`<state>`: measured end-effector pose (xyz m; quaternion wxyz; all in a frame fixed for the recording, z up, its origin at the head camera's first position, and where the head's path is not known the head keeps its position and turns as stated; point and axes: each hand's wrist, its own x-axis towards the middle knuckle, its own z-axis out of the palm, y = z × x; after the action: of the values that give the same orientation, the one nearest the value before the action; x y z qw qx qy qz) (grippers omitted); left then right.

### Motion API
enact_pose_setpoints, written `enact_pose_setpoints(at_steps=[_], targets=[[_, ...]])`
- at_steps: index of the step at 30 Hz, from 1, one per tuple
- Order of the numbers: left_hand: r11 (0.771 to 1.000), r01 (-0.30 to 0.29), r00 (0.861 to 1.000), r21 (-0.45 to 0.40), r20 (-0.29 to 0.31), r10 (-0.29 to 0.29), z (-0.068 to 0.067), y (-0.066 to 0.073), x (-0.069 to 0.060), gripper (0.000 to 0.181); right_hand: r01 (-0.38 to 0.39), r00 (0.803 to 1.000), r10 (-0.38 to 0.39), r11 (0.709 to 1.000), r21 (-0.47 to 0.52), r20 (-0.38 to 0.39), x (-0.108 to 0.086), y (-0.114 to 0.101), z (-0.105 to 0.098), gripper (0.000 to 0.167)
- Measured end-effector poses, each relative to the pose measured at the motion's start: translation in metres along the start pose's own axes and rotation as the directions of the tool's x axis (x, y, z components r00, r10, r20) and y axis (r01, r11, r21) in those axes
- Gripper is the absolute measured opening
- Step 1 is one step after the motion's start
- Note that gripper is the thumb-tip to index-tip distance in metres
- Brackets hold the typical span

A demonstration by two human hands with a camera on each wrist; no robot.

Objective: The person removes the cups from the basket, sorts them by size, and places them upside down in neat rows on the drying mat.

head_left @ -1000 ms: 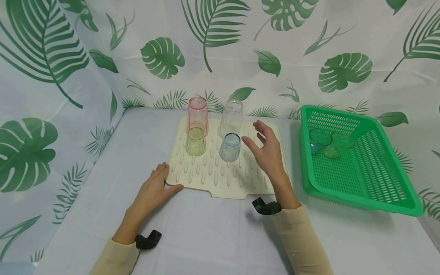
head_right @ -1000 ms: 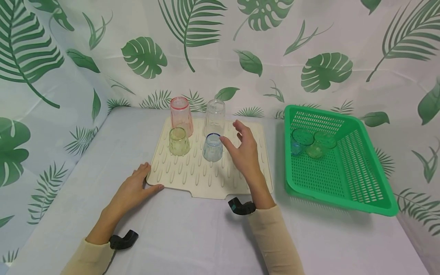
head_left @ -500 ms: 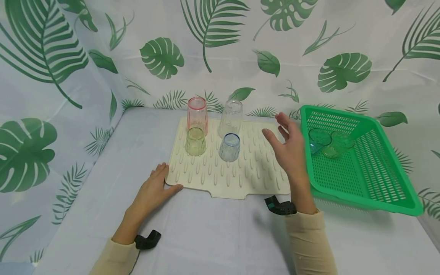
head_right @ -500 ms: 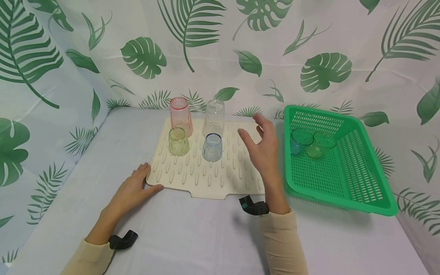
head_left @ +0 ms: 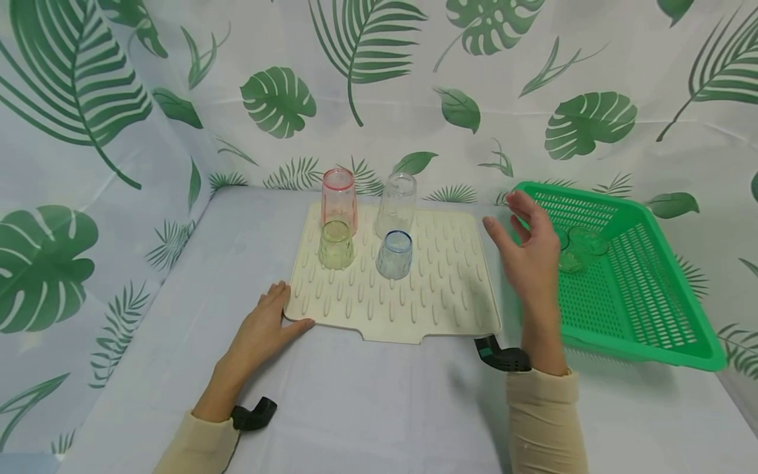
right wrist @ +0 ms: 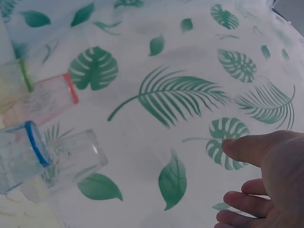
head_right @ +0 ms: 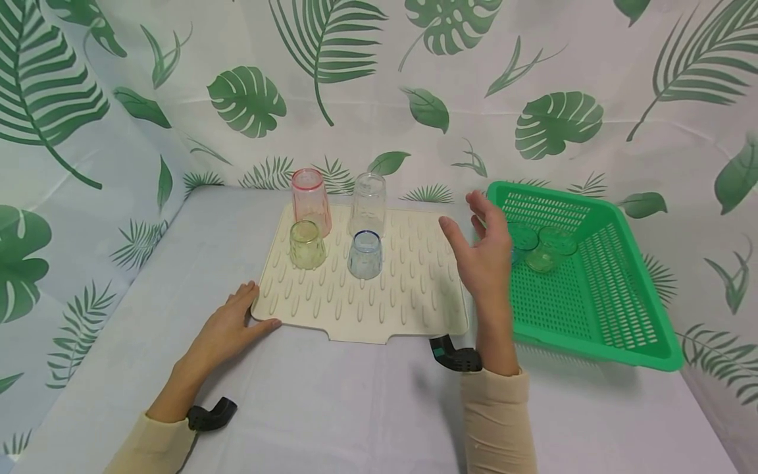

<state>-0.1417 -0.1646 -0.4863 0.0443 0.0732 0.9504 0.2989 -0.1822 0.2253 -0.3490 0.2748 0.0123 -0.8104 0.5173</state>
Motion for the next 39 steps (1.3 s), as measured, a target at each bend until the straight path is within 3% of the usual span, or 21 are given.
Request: enact_pose_setpoints(at_steps=[15,23,33,39], targets=[[1.000,0.001,1.000,0.001,0.013,-0.001,-0.001,0.000,-0.001,0.089,-0.119,0.993,0.116,0.990,-0.075,-0.037,0.007,0.008,-0.020,0.060],[1.000,0.004,1.000,0.001,0.011,-0.004,0.000,-0.001,-0.001,0.089,-0.158,0.987,0.154,0.980,-0.117,-0.049,0.007,0.010,-0.027,0.060],[1.000,-0.012,1.000,-0.004,-0.010,0.012,0.003,-0.004,-0.001,0.088,-0.194,0.980,0.187,0.976,-0.101,-0.073,0.010,0.013,-0.033,0.059],[1.000,-0.023,1.000,0.002,-0.016,0.023,0.003,-0.004,0.000,0.088,-0.230,0.972,0.221,0.959,-0.163,-0.075,0.013,0.012,-0.038,0.060]])
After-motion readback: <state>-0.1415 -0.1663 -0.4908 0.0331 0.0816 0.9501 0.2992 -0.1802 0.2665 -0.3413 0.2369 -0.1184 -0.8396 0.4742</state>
